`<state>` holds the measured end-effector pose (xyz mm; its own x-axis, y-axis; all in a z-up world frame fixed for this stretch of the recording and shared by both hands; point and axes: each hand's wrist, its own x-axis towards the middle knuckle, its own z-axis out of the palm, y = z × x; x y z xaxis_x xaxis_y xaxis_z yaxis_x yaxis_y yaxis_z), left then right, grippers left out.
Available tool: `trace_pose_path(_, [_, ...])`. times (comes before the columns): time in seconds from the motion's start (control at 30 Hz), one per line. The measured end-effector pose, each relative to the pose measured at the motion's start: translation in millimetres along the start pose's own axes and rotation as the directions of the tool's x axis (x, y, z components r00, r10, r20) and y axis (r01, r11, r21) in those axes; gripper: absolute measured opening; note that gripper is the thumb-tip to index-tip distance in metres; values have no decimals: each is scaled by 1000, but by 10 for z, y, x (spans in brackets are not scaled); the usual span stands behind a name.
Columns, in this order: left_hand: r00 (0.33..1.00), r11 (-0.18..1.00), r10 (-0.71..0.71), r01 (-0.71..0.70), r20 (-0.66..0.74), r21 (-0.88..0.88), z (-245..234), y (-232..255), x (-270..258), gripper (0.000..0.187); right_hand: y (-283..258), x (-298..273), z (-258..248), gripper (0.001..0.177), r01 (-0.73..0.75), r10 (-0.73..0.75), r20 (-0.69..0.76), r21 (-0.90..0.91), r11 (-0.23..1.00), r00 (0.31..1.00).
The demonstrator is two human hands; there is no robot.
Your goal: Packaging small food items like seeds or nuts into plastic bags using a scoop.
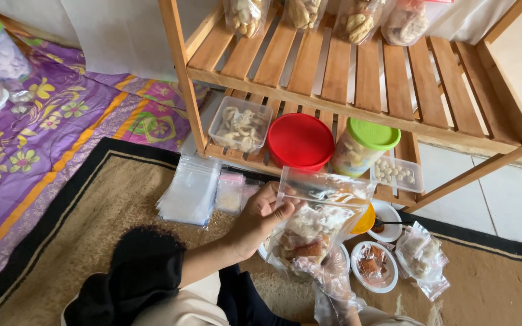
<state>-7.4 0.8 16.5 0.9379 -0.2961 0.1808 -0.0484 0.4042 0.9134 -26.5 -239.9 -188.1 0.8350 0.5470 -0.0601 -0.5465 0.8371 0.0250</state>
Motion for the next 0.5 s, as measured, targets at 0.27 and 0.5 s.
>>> trace_pose_path(0.27, [942,935,-87,-36,325,352,-285,-593,-122,98,479,193,1445,27,-416,250,334,695,586,909])
trace_pose_path(0.5, [954,957,-54,-35,295,287,-304,-566,-102,80,324,479,941,17,-255,150,230,546,798,962])
